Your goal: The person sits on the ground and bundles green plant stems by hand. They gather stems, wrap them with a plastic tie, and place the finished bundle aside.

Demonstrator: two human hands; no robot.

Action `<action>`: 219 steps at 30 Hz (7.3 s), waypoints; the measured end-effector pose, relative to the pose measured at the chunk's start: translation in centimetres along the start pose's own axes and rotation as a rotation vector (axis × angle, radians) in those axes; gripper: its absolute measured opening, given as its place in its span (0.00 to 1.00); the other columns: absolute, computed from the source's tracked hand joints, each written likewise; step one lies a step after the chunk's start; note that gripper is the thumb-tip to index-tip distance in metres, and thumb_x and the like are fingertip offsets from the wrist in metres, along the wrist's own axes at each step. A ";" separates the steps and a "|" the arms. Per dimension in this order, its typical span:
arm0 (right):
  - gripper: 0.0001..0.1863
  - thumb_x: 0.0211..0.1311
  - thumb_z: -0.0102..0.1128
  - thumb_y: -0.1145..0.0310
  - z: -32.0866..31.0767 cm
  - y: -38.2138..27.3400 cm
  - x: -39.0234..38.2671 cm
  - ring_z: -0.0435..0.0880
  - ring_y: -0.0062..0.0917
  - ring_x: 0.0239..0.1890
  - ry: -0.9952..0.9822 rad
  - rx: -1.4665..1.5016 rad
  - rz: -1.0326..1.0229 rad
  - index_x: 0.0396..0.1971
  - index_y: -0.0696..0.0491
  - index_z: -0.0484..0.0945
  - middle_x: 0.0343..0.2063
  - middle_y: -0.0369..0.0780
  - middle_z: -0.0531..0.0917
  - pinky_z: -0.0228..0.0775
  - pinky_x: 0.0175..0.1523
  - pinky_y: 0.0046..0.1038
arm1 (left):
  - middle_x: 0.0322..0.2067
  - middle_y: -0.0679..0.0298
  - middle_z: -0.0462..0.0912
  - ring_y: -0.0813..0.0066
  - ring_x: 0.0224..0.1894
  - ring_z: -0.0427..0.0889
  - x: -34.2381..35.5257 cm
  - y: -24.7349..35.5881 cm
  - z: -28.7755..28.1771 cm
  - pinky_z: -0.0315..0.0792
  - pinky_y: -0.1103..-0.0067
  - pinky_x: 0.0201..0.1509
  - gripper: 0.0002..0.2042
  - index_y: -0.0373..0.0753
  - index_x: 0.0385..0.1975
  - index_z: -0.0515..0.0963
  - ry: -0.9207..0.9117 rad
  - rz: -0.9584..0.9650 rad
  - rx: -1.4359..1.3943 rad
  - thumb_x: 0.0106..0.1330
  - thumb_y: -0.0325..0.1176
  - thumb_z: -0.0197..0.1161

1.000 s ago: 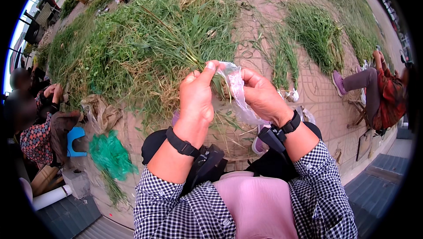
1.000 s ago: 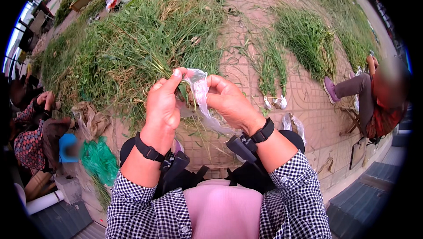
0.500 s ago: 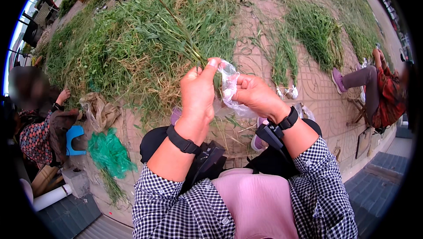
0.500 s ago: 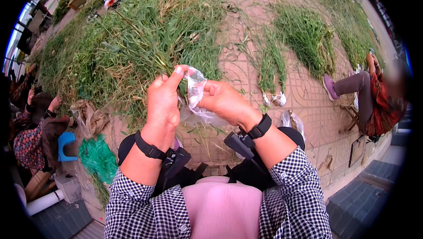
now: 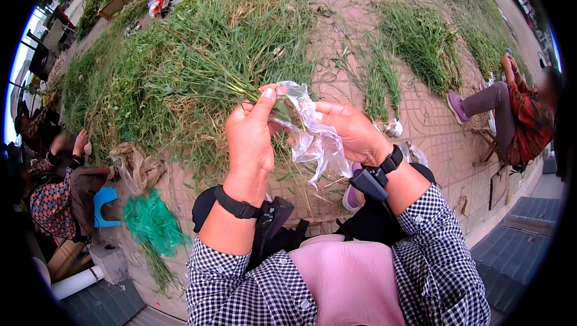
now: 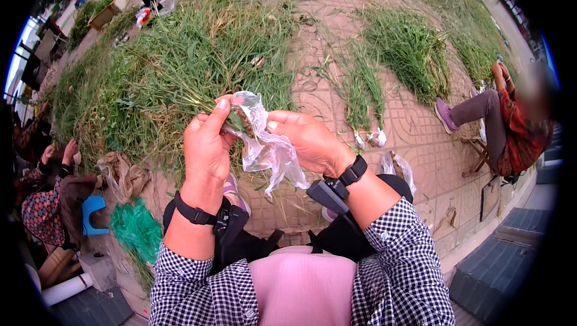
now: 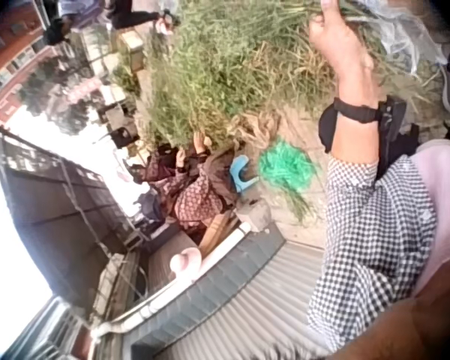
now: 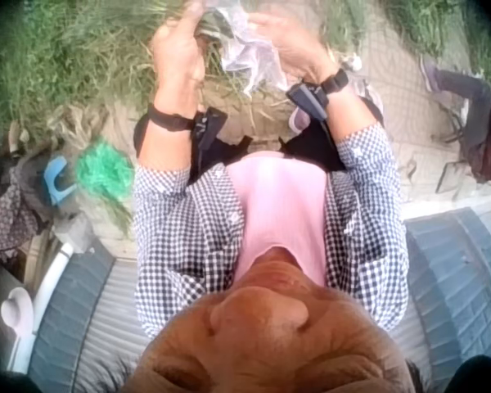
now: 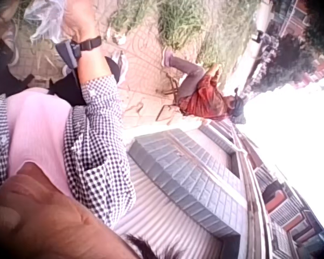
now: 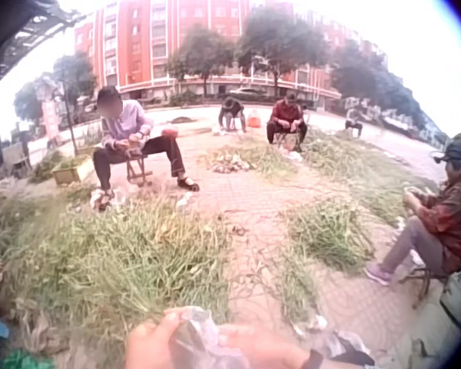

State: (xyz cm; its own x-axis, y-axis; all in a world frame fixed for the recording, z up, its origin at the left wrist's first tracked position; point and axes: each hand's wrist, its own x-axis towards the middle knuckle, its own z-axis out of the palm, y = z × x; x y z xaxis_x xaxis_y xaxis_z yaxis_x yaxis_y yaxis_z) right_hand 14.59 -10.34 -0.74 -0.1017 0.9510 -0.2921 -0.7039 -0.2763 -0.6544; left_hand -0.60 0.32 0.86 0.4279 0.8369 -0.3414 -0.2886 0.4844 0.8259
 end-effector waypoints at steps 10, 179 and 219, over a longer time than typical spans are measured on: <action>0.19 0.72 0.50 0.70 0.7 1.8 0.3 0.74 0.12 0.44 0.141 -0.499 -0.215 0.60 0.57 0.70 0.44 0.30 0.79 0.69 0.51 0.21 | 0.36 0.65 0.85 0.80 0.33 0.82 0.1 -1.2 1.1 0.76 0.80 0.34 0.08 0.36 0.39 0.80 0.180 0.063 0.064 0.67 0.34 0.64; 0.20 0.62 0.57 0.71 1.4 2.1 1.4 0.83 0.32 0.45 0.297 -0.856 -0.590 0.54 0.58 0.72 0.43 0.46 0.83 0.74 0.52 0.30 | 0.42 0.62 0.83 0.75 0.43 0.82 -0.8 -2.0 1.5 0.74 0.79 0.50 0.14 0.30 0.50 0.77 -0.281 -0.024 0.158 0.65 0.25 0.62; 0.30 0.58 0.64 0.78 1.8 1.5 -0.2 0.83 0.25 0.42 0.233 -1.165 -0.868 0.60 0.57 0.65 0.47 0.44 0.79 0.77 0.48 0.26 | 0.45 0.57 0.82 0.67 0.47 0.81 0.9 -1.2 -0.8 0.75 0.69 0.54 0.13 0.31 0.47 0.77 -0.371 -0.209 -0.315 0.72 0.33 0.55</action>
State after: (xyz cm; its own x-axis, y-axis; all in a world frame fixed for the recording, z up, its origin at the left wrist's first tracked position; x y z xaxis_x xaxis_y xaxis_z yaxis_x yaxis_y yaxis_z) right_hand 12.28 -10.70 -0.42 0.2403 0.8612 0.4479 0.4789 0.2962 -0.8264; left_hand -0.54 0.73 -0.81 0.7614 0.5959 -0.2554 -0.3838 0.7318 0.5632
